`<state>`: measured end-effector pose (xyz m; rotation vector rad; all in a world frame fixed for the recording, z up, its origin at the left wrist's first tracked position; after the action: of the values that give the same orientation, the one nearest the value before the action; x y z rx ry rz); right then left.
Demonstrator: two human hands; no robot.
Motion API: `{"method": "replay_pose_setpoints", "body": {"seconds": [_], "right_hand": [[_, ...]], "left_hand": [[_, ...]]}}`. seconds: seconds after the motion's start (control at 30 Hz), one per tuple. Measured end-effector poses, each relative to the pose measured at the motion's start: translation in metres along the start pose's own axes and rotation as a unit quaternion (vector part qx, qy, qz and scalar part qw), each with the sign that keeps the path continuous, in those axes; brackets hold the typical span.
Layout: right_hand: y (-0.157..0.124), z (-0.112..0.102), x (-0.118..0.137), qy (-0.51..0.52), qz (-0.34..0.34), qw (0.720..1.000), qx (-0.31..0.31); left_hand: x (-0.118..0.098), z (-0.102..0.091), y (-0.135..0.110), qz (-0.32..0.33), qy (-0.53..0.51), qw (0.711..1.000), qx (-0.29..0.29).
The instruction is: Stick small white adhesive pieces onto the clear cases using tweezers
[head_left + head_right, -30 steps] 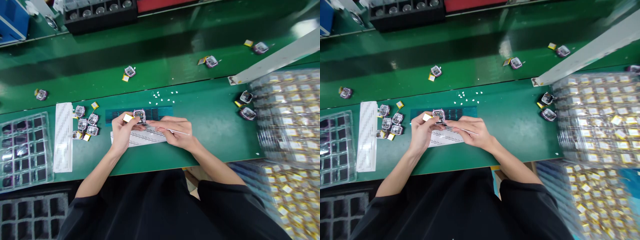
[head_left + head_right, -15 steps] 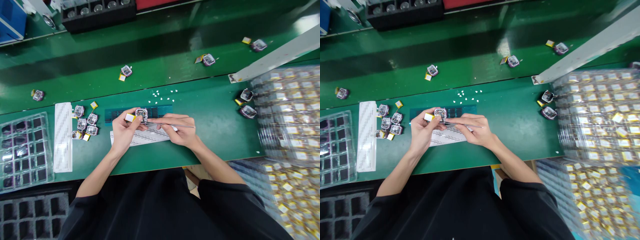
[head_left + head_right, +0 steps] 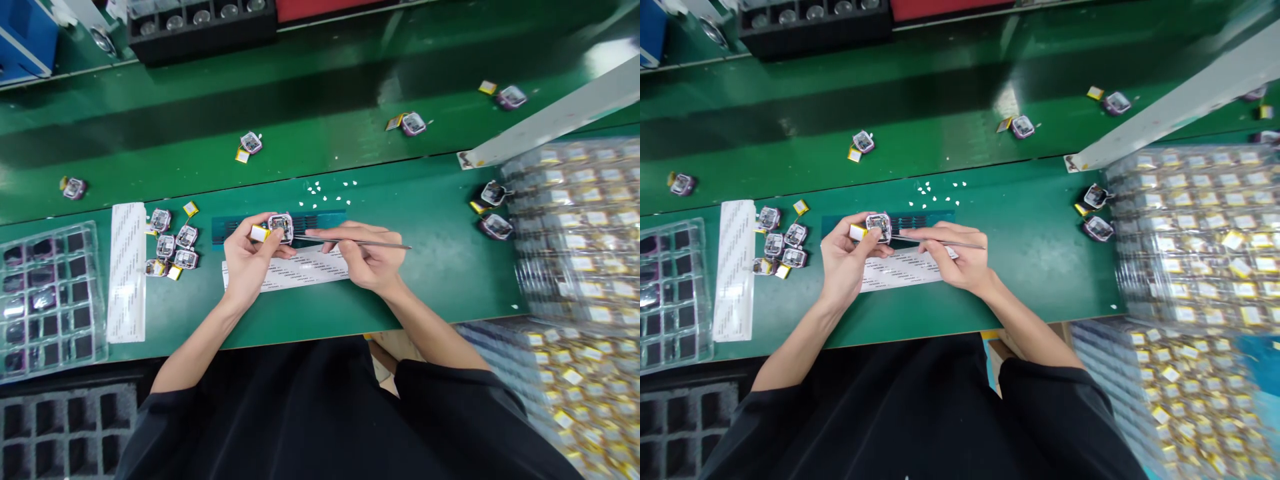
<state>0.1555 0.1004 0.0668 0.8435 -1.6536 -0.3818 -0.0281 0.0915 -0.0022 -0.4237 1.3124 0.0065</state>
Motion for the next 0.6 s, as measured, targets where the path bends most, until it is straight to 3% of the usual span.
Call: {"method": "replay_pose_setpoints", "body": {"seconds": [0.27,0.47,0.6], "right_hand": [[-0.003,0.009,-0.006,-0.007,0.017,0.999,0.044],[-0.002,0.01,-0.009,-0.003,0.026,0.999,0.045],[0.0,0.002,-0.007,-0.003,0.008,1.0,0.009]], "left_hand": [[0.003,0.002,-0.001,-0.013,0.011,1.0,0.006],[0.008,0.001,0.003,-0.024,-0.009,1.0,0.011],[0.012,0.002,0.002,-0.034,-0.018,0.999,0.016]]}}
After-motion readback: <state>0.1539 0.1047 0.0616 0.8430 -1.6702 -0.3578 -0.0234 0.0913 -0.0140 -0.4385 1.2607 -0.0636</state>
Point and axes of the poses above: each hand's wrist, its own y-axis towards the middle knuckle, its own z-axis out of the palm, x = y × z, the point moved 10 cm from there along y, towards the middle knuckle, and after that the axes turned 5 degrees about -z, right-handed, at the moved point
